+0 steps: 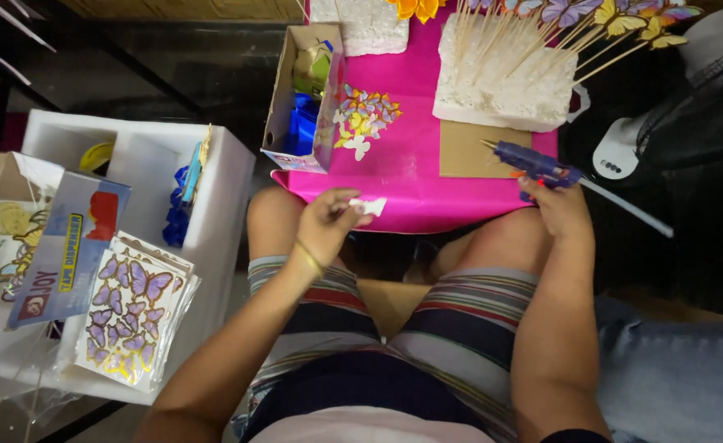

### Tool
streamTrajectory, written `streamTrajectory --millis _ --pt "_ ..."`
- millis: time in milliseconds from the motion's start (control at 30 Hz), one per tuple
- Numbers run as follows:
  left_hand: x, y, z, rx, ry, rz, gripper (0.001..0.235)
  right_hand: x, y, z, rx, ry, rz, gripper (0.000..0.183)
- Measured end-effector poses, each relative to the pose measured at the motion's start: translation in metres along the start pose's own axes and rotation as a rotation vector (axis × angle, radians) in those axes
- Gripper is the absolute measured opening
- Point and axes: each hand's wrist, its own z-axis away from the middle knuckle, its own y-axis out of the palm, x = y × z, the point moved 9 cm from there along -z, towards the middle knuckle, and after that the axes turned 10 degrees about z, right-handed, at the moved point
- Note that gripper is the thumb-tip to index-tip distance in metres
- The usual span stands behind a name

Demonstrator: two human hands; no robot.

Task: Gluing decorative paper butterflies onto wooden sticks using a hot glue gun to create floral picks.

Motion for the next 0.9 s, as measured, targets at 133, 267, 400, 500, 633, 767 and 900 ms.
streamTrajectory --millis 133,267,400,500,633,767,900 --pt "0.021 0.024 -0.044 0.031 -0.010 -0.049 0.014 -0.014 0.013 -0.003 0.034 0.050 0.165 0.038" --pt "0.063 0.040 -0.085 -0.011 -0.027 0.024 0.013 0.014 0.028 0.002 0.016 -0.021 0.271 0.043" --pt "0.062 0.053 -0.079 0.022 0.011 0.001 0.013 0.016 -0.023 -0.021 -0.255 -0.277 0.431 0.037" --pt "0.041 0.101 -0.042 0.205 0.003 0.171 0.008 0.100 -0.037 0.008 -0.438 -0.441 0.617 0.030" --pt "-0.057 0.233 0.070 0.820 0.349 0.299 0.023 0.158 -0.006 0.055 -0.604 -0.516 0.558 0.026" --pt "-0.016 0.261 0.084 0.578 -0.305 0.833 0.008 0.149 0.017 0.090 -0.843 -0.461 0.402 0.043" --pt "-0.032 0.249 0.098 0.551 -0.330 0.789 0.011 0.165 0.029 0.111 -0.836 -0.476 0.392 0.044"
